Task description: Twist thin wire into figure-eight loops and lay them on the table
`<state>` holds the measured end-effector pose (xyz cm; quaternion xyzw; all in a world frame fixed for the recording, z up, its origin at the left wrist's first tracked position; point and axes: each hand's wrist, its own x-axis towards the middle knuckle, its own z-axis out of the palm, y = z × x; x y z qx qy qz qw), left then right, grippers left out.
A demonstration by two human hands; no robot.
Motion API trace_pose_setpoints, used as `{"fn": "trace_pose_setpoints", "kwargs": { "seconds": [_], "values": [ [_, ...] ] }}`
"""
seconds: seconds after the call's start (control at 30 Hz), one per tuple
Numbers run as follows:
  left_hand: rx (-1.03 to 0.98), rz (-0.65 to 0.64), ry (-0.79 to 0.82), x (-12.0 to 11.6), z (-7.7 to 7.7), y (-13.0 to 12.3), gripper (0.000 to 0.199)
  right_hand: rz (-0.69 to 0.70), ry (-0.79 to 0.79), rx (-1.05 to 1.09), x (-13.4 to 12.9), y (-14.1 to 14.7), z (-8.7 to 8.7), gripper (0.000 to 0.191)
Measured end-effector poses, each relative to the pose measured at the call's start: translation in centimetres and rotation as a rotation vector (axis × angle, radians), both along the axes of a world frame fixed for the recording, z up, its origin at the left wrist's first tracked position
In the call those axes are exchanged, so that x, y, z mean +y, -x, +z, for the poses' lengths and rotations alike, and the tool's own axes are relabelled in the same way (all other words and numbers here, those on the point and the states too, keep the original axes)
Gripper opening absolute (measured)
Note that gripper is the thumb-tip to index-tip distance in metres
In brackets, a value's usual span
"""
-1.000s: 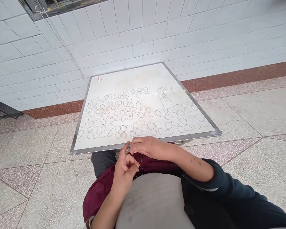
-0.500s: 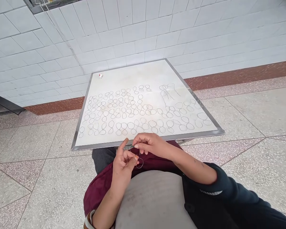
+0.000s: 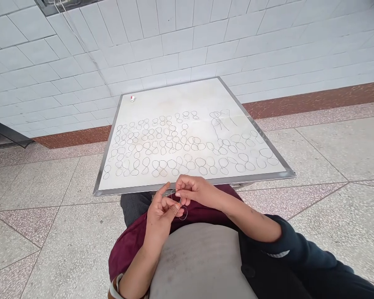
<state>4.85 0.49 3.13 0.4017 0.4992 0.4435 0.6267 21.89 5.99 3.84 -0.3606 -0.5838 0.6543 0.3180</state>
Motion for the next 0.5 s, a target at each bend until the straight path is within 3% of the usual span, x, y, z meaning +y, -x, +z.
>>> {"fn": "trace_pose_setpoints", "kwargs": {
  "seconds": [0.3, 0.5],
  "values": [
    [0.008, 0.003, -0.019, 0.1, -0.1, -0.4, 0.068, -0.070, -0.040, -0.082, -0.4, 0.6, -0.4, 0.010],
    [0.006, -0.010, -0.027, 0.0, 0.2, -0.5, 0.070, -0.169, -0.580, -0.385, -1.0, 0.8, 0.0, 0.008]
  ]
}}
